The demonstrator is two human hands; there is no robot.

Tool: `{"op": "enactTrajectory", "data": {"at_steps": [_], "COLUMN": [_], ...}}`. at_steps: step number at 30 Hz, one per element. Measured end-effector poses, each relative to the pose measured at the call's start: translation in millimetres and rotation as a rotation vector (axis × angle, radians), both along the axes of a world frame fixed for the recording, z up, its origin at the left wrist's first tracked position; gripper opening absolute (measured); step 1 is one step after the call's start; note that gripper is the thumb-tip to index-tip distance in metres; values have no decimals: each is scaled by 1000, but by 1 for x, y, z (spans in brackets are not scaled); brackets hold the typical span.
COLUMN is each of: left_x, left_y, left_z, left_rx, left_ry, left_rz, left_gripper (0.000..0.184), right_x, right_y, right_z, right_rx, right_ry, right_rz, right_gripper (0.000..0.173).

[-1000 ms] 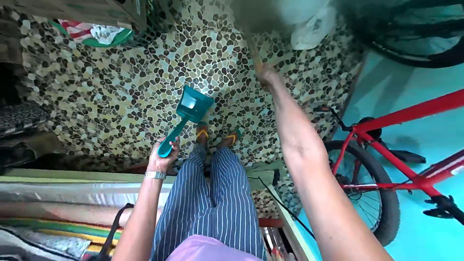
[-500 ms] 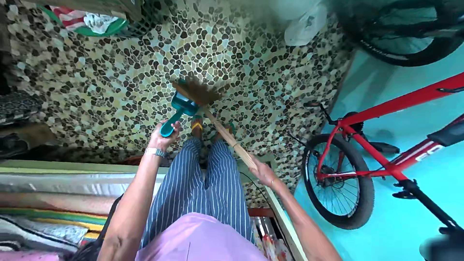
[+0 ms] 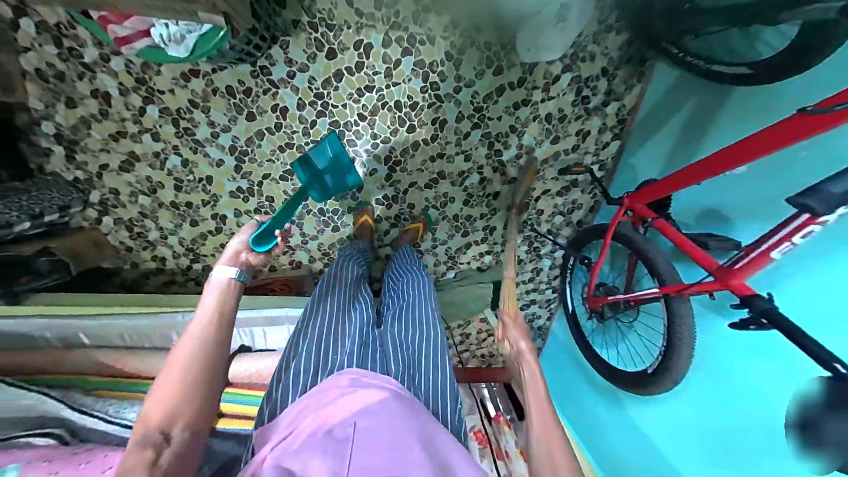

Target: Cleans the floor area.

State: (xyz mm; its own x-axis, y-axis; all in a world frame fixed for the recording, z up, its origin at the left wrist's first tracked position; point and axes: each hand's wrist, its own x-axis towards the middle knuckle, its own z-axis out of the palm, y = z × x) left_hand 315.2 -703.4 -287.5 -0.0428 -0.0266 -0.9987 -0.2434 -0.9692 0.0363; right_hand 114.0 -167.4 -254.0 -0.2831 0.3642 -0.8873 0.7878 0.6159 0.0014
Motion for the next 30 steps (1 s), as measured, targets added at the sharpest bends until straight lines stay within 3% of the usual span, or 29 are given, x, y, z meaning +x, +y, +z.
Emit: {"op": "enactTrajectory", "data": {"at_steps": [3,6,8,12,16,19,24,27,30], "left_x": [-17,-25,-28,-26,-11,7,56,87,98], "left_y": [-4,-5,-9,-20,-26,-27,-23,-3,21], "left_z": [-11,-22,-30,-31,-34,-32,-18,-12,-5], "left_rx": [0,-10,-7,8,1,10,3,18,56], "left_ry": [-33,-56,-55,-61,-21,42,90,93,100], "left_rz": [2,-6,-14,-17,3,42,66,212,505], "left_gripper": [22,20,19,18,20,22,25,28,30], "right_x": [-8,26,49,85,97,65,-61,-133,-181], "right_y": [-67,-132,-170,-232,-251,-232,-229,-271,-344], "right_z": [-55,-66,-63,-45,-4,43,98,79,19], "right_rx": [-106,-225,-297,-434,-489,-487,-414,-398,-348], "right_ry": [-27,-177,-258,-389,-472,-468,-291,-134,2], "right_rz": [-225,-106,-8,121,260,436,778,951,987], "right_gripper": [32,48,59,65,68,70,70,67,65]}}
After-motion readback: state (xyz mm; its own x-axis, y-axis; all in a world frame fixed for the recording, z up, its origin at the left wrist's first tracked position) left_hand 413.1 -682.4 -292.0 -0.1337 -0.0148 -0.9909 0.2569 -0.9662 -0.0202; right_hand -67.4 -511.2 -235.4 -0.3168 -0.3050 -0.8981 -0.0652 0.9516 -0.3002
